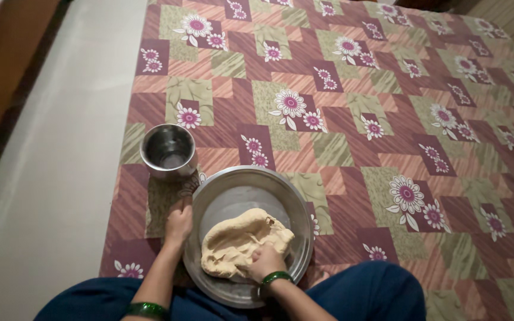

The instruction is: The person kneads dough inside a metal bowl by hand, pours water from a metal cup onto the dough, and kneads it further.

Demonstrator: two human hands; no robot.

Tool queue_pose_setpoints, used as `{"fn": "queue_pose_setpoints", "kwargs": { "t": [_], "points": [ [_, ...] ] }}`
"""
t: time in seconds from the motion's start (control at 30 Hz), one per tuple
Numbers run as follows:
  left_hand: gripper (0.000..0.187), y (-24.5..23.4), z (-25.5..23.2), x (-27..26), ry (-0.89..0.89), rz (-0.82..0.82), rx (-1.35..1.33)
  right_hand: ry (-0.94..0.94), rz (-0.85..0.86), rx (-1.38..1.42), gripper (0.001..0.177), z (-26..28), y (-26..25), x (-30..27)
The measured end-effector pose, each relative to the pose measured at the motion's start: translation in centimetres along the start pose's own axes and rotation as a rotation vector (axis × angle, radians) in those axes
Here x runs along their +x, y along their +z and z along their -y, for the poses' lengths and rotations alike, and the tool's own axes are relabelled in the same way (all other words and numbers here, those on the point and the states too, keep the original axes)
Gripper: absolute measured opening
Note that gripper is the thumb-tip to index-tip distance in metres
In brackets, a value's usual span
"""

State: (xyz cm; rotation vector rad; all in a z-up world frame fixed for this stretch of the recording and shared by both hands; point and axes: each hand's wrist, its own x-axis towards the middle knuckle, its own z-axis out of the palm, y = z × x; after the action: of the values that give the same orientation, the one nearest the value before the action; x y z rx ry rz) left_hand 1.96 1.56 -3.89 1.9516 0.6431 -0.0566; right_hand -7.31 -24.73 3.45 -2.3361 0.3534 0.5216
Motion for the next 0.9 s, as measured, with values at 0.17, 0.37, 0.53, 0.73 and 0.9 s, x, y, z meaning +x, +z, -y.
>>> {"fn": "queue_pose_setpoints", "kwargs": {
  "t": [0.17,0.37,0.53,0.73,0.9],
  "points": [
    [0.067,0.7,2.4,0.9,-0.096,0.038,0.133,0.056,0.231,-0.183,0.033,0.9,1.3,1.8],
    [0.052,-0.8,-2.3,-1.8,0.033,0.006,-0.002,0.086,0.338,-0.207,0.011,0.5,5.7,7.4],
    [0.052,-1.5,-4.7,-2.6,0.001,-0.017,-0.007,0.13,0.496,-0.211,0.016,2.8,4.7,8.3],
    [0.054,-1.1,-2.7,-2.0,0.053,-0.009,-0.014,0.13,0.377,-0.315,0.023,7.7,1.3,3.7],
    [0.057,-1.5,-2.7,-2.2,0.059,0.004,0.005,-0.171,0.039,-0.296,0.021,6.9,-0.4,-3.2]
  ]
}}
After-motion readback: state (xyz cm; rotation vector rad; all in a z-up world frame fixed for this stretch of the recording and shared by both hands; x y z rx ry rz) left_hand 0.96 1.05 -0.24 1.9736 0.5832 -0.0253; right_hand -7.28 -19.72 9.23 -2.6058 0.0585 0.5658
